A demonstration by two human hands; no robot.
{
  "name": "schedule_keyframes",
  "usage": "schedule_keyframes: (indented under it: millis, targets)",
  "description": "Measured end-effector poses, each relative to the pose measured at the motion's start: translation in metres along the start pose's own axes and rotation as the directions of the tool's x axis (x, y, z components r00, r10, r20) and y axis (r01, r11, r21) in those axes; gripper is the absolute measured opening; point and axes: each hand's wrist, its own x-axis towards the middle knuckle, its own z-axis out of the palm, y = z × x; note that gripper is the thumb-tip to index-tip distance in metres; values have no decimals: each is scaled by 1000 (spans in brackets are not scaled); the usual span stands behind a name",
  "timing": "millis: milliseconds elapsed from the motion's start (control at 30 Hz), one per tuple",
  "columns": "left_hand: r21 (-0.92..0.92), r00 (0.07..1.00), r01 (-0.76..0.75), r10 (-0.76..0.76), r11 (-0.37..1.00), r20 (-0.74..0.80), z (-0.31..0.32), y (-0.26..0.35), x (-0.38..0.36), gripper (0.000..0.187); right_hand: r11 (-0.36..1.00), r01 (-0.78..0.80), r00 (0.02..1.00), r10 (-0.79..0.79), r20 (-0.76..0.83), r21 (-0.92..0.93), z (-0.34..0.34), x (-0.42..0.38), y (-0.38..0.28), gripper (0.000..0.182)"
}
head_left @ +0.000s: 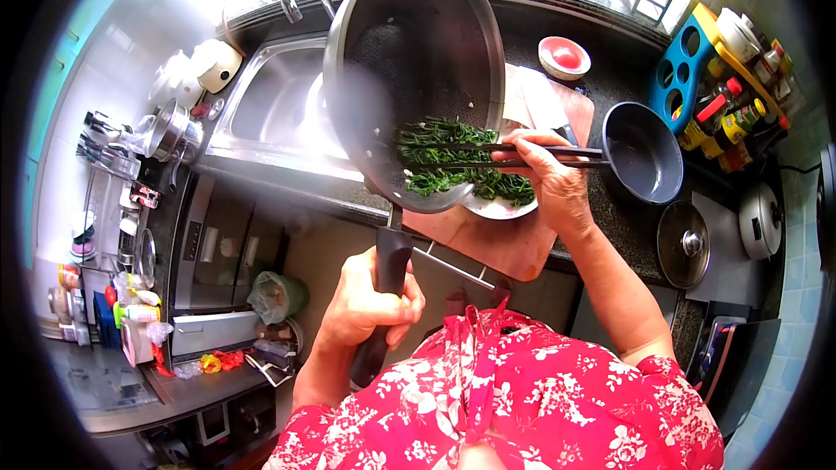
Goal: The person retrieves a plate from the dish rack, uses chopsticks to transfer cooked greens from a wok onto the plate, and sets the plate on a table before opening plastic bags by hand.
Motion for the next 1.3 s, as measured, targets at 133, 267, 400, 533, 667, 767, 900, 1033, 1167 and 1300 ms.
schedule_keyframes:
  millis: [133,267,400,533,667,767,900,1033,1167,1300]
  targets:
    - [8,1000,13,-13,1000,-11,-3,0,-1,39,994,45,998,-49,-31,-104,-28,-2,8,12]
    - [26,999,23,-24,999,26,-3,7,-5,28,989,36,994,-51,-100,-143,-41,-8,6,13]
    - [61,1000,20,-21,998,12,-2,6,-9,27,998,34,984,-41,-172,-46,-56,-14,4,11]
    - [98,1000,27,-27,995,-4,-4,8,-11,28,997,30,978,-43,-202,-67,-64,-18,1,11]
    - [90,997,16,-9,996,-80,-2,8,-15,38,995,39,972,-58,-229,-87,-70,-22,-3,10]
    - [100,997,12,-4,995,-83,-5,10,-19,39,983,48,969,-89,-232,-177,-77,-26,-2,10]
    - [86,995,1,7,996,-103,-6,12,-25,39,976,62,967,-110,-229,-208,-68,-26,-12,10]
    - [64,996,-24,29,998,-85,-3,10,-27,38,951,179,959,-226,-169,-253,-48,-17,-40,12]
    - [83,1000,1,2,997,-27,-3,15,-28,33,951,106,986,-138,-91,-290,-18,1,-20,11]
    - [99,1000,1,2,995,-27,0,12,-29,34,907,215,976,-213,44,-363,-16,4,2,12]
